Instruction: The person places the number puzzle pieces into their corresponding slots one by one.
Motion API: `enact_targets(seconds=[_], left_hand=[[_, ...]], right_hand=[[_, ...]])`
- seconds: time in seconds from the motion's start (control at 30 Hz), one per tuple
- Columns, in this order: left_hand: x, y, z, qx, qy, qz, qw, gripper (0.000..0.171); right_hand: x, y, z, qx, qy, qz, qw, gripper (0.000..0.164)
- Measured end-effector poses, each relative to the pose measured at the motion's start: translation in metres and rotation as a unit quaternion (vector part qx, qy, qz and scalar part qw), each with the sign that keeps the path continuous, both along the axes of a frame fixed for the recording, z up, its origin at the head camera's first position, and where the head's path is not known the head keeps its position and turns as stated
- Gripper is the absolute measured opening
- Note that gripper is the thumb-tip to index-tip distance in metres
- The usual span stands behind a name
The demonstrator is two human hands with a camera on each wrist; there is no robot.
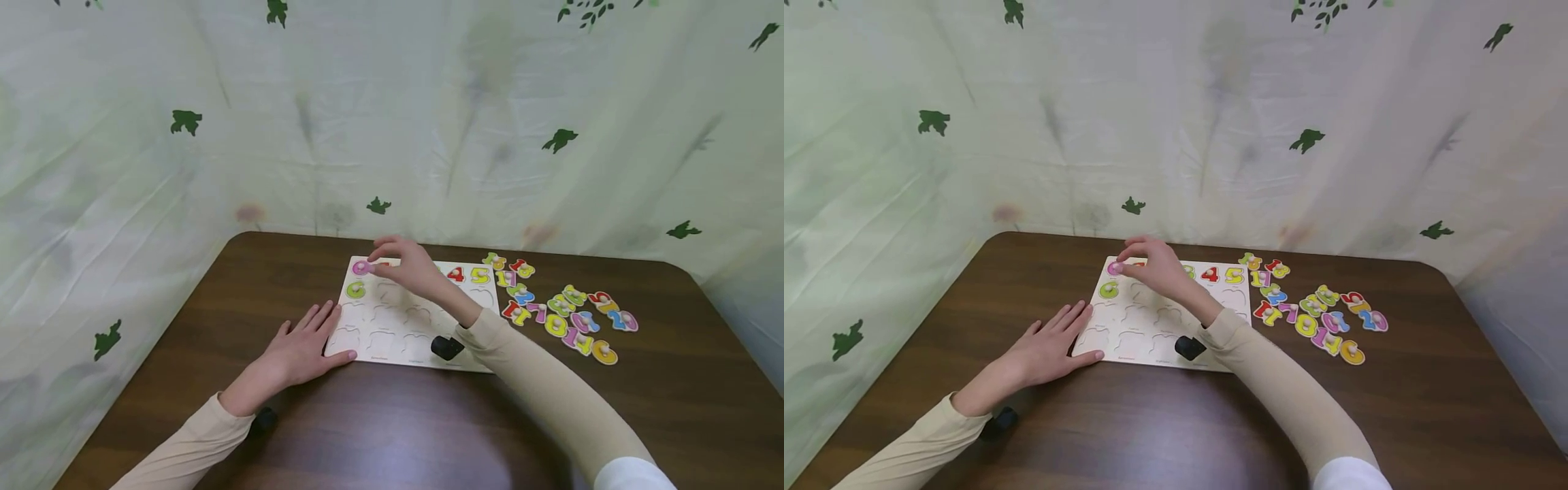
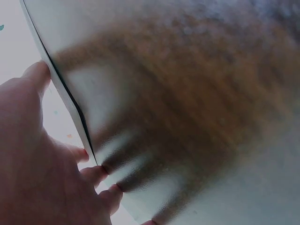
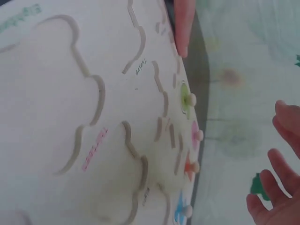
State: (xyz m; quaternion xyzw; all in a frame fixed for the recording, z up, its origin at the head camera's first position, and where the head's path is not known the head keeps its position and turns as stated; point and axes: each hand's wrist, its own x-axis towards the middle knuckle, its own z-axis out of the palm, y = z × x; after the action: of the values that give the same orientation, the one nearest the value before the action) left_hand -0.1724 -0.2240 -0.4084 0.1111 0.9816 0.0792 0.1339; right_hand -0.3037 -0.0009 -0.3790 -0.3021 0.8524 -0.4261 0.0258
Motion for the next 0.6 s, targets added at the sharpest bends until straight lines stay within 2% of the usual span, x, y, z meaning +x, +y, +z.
enact_targets(seconds=[0.27, 0.6], left_hand=[[0.000, 0.000, -0.002, 0.004, 0.009, -0.001, 1.0000, 0.098], [0.001, 0.000, 0.001, 0.005, 0.007, -0.003, 1.0000, 0.098]], right_hand=[[0.019, 0.048, 0.008, -0.012, 0.011, -0.016, 1.000, 0.015], [0.034, 0.117, 0.000, -0.005, 0.005, -0.065, 0.998, 0.016]])
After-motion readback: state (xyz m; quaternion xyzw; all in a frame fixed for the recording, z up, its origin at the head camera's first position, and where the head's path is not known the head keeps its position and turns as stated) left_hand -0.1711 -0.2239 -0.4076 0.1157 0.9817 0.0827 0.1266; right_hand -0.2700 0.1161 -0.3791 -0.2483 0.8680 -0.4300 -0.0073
